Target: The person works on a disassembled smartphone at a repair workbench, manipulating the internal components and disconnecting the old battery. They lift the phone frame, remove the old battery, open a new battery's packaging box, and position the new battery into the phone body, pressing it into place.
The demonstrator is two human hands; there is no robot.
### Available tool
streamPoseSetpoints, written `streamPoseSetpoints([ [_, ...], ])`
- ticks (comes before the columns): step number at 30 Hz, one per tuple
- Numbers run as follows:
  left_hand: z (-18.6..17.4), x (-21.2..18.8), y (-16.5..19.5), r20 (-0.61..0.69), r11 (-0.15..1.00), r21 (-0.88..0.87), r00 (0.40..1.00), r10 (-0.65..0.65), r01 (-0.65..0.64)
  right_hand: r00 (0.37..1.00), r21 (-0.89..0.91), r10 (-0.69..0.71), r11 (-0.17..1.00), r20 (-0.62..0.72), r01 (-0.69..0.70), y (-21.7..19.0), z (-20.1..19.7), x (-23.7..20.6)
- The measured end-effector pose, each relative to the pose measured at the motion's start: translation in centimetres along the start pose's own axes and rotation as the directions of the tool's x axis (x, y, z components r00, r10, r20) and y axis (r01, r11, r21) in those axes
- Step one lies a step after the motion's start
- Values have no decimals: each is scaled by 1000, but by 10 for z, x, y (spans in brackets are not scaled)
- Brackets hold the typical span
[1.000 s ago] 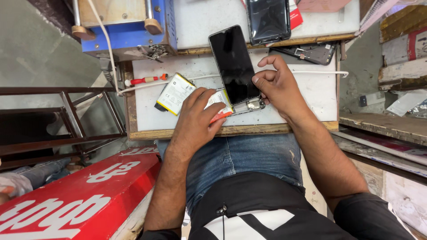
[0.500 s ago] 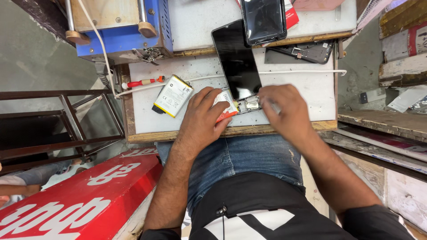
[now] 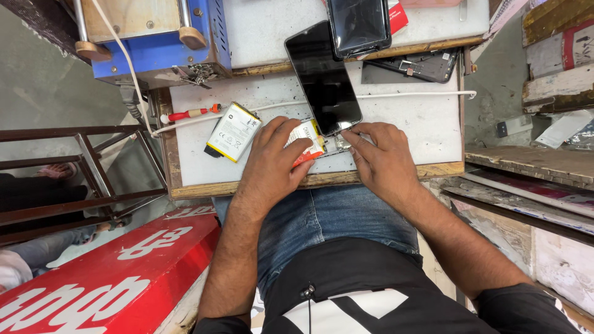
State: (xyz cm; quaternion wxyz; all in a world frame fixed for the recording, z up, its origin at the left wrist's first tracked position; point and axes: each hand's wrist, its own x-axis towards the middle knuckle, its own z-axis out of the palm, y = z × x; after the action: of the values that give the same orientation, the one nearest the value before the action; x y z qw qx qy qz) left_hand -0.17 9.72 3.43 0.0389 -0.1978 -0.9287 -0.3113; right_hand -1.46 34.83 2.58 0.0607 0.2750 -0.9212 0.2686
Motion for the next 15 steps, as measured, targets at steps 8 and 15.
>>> streamPoseSetpoints([
  [8, 8, 5, -7, 22, 999, -23, 999, 46, -45, 1000, 19, 15, 1000, -4, -15, 5, 6, -4],
  [15, 3, -1, -2, 18, 998, -44, 999, 35, -34, 1000, 1, 28, 1000, 6, -28, 10, 11, -5],
])
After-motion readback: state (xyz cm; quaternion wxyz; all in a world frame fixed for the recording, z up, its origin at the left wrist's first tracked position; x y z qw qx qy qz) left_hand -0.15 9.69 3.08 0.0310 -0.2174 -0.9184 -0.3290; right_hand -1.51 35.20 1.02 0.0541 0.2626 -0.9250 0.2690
